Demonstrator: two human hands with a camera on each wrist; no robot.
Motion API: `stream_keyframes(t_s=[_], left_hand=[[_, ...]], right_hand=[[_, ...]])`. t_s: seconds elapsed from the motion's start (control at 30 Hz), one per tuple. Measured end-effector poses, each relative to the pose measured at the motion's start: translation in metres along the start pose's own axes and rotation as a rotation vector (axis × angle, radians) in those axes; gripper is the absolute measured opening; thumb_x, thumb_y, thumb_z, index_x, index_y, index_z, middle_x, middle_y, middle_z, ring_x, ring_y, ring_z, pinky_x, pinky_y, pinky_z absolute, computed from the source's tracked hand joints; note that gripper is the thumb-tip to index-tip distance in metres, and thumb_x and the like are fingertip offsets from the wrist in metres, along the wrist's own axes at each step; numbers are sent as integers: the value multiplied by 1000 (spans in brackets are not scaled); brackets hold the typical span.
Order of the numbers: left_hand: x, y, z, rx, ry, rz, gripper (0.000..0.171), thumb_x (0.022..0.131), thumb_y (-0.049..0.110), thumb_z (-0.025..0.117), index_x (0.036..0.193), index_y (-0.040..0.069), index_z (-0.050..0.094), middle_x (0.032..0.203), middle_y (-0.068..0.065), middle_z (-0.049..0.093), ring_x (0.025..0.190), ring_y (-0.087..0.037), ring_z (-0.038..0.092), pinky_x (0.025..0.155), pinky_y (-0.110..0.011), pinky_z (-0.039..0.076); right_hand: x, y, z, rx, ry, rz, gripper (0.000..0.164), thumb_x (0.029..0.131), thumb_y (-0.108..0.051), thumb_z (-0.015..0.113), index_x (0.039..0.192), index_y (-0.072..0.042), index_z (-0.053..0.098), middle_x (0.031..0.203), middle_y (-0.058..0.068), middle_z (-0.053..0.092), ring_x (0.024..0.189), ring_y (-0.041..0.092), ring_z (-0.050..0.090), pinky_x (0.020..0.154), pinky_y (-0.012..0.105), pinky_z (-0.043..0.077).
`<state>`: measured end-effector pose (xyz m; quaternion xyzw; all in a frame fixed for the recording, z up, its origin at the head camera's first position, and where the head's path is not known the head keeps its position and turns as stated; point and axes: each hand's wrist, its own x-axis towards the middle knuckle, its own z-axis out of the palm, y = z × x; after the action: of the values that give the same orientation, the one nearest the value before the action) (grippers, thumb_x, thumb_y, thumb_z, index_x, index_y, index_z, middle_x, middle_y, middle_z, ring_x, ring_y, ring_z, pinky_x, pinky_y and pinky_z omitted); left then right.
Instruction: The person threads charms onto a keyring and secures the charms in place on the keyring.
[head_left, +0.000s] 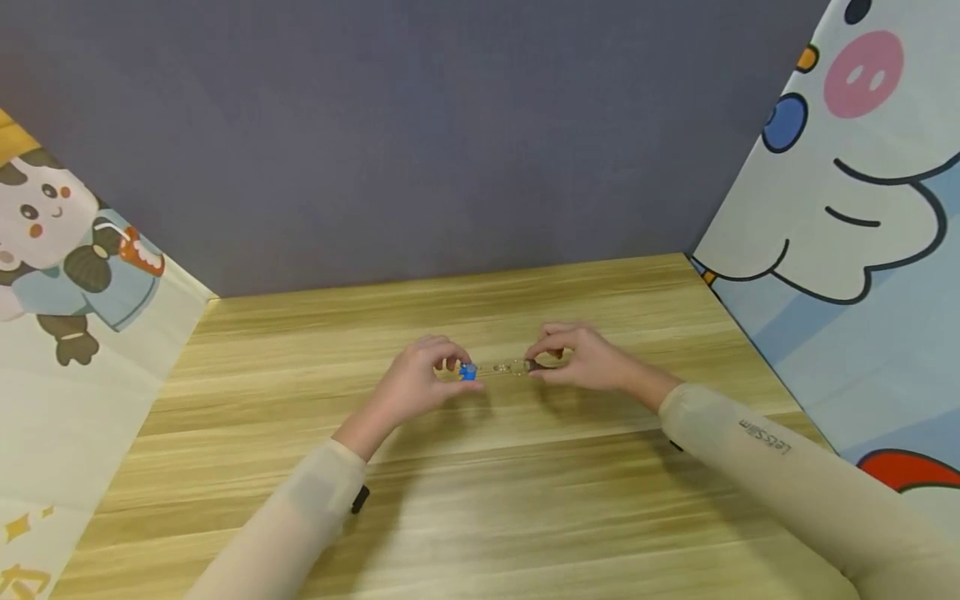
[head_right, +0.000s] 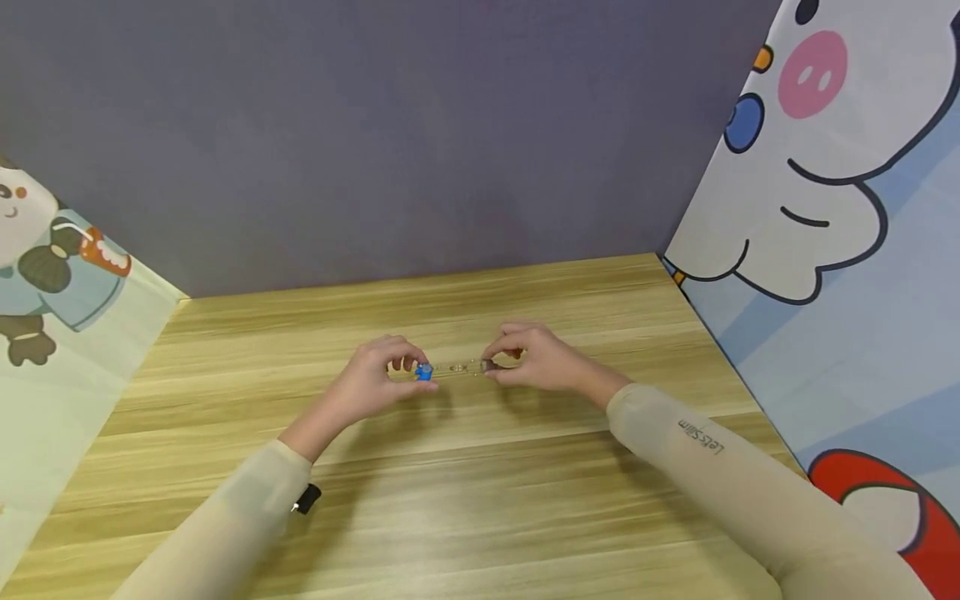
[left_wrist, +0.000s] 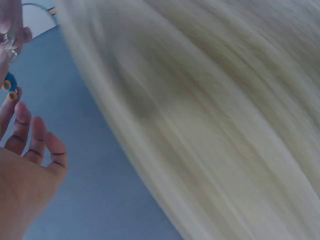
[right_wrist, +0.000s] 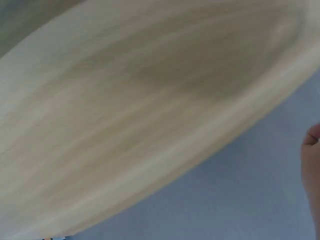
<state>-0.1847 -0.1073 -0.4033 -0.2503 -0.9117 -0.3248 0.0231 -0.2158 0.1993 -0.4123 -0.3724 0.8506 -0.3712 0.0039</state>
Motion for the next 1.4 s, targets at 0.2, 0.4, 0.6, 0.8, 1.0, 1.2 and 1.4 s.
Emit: stream_keyframes(t_s=[0.2,0.4,0.6,0.8,1.0,1.2,1.4], left_hand=[[8,-16,5,-152,-49,-45,31,80,36,95,102,22,79,85,-2,62,80,-15,50,71,-27,43],[14,-29,2,-288,-71,-168,32,84,35,93,107,19,78,77,0,49,73,-15,43,68,-26,40],[19,-39,3,-271,-46,-231,32,85,31,92,109,14,77,71,5,41,67,-13,38,65,-25,37],[25,-49,10,-160,-51,-206,31,85,31,93,107,16,77,75,4,51,73,-14,44,69,-30,39],[26,-55,22,-36,-77,-177,35,80,42,94,105,22,80,95,4,70,88,-17,53,83,-34,44],[27,-57,26,45,-95,-141,37,80,47,93,103,21,80,90,2,67,84,-17,50,80,-33,42],[27,-56,26,52,-124,-173,40,82,45,92,110,19,80,95,1,65,88,-18,52,81,-34,43]], right_hand=[[4,13,9,54,36,110,21,89,-20,88,110,-20,83,87,11,61,76,21,47,68,24,38],[19,19,13,98,58,193,23,88,-19,89,110,-18,84,87,23,52,81,38,45,71,30,39],[38,23,13,28,-9,162,21,88,-20,89,109,-17,85,98,23,58,95,42,54,79,36,47],[48,32,17,-50,-78,124,21,88,-22,89,109,-18,85,90,15,53,81,21,43,74,27,36],[45,40,23,-105,-115,93,24,88,-24,89,111,-17,85,85,9,53,77,11,40,73,26,37],[42,45,29,-132,-112,86,25,88,-26,89,111,-17,85,85,1,53,77,10,40,72,25,37],[41,51,34,-106,-118,128,30,89,-28,89,116,-17,84,87,-2,52,79,11,41,73,24,39]])
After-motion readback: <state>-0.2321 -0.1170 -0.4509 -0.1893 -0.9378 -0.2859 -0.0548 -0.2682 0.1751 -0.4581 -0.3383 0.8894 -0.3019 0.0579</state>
